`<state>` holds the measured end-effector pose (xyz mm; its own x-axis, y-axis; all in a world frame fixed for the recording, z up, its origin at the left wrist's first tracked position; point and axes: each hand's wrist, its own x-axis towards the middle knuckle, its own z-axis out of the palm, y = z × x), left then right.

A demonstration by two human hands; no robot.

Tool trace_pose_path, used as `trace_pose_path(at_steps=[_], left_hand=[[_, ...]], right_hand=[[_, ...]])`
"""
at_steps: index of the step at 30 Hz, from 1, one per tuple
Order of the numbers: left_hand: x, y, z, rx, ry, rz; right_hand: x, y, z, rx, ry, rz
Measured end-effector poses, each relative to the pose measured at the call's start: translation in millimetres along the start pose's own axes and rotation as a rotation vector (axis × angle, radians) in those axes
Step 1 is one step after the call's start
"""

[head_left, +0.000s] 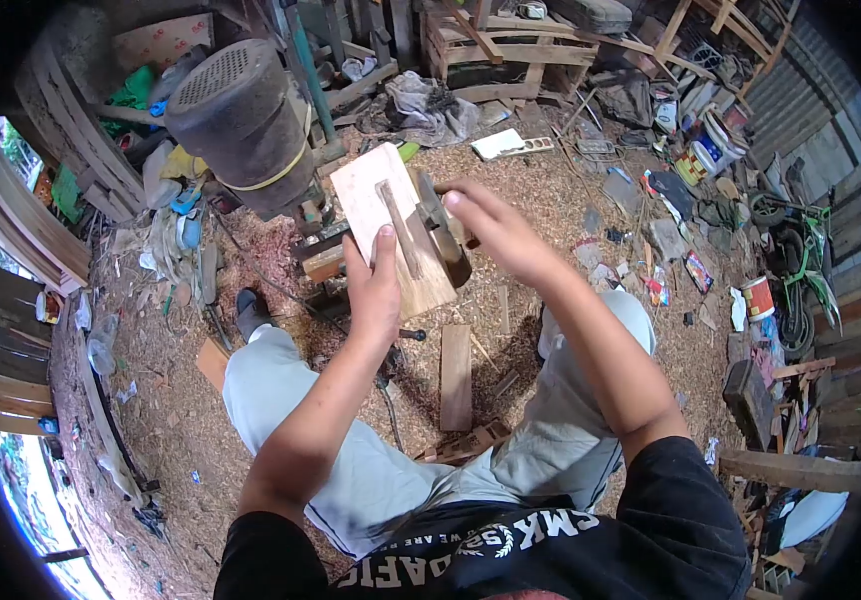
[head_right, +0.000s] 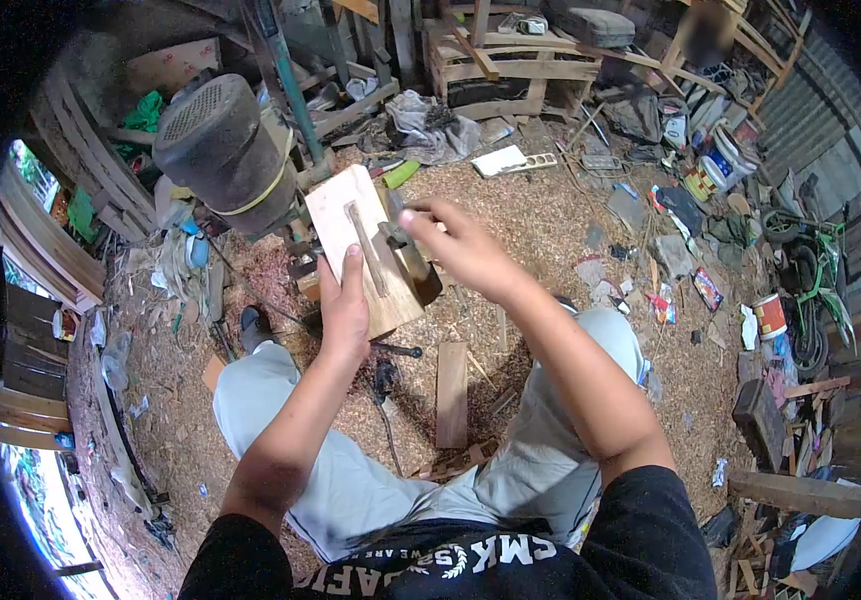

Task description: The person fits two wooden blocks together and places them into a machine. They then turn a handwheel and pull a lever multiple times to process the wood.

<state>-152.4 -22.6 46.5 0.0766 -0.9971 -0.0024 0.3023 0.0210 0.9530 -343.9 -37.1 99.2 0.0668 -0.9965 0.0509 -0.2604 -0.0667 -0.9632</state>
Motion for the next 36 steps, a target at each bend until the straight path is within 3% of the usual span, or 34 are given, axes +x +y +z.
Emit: trace_pose_path(at_steps=[2, 11, 13, 19, 24, 28, 30, 32, 33, 34, 36], left_hand=[[-1, 2, 3, 0.005, -0.002, 0.029], [-3, -6, 6, 0.132, -0.065, 0.317], [-1, -10, 4, 0.135, -0.075, 0.345], [-13, -31, -2, 0.127, -0.071, 0.248], [-35, -70, -14, 0.133, -0.077, 0.150], [-64, -104, -15, 0.129, -0.093, -0.110], [-79, -138, -21, 0.234, -0.147, -0.279], [-108, -148, -4, 0.027, -0.043, -0.423], [-122, -141, 8, -0.005, 0.005, -0.560], [-130, -170, 4, 0.011, -0.025, -0.604], [-148, -246, -7, -0.254, -0.084, -0.886]], right_hand=[[-1, 0, 7, 0.085, -0.086, -0.089], [-10, 1, 17, 0.284, -0.082, -0.186], [-7, 8, 17, 0.113, -0.017, -0.409], [-18, 33, 28, 0.117, 0.071, -0.383], [-49, 54, 34, 0.323, 0.020, -0.150], [-82, 81, 37, 0.308, 0.126, -0.094], [-97, 98, 35, 0.120, 0.170, 0.055], [-110, 137, 34, -0.016, 0.180, 0.063], [-117, 147, 31, -0.070, 0.154, 0.189], [-124, 159, 29, -0.125, 0.128, 0.314], [-137, 192, 29, -0.220, 0.122, 0.347]])
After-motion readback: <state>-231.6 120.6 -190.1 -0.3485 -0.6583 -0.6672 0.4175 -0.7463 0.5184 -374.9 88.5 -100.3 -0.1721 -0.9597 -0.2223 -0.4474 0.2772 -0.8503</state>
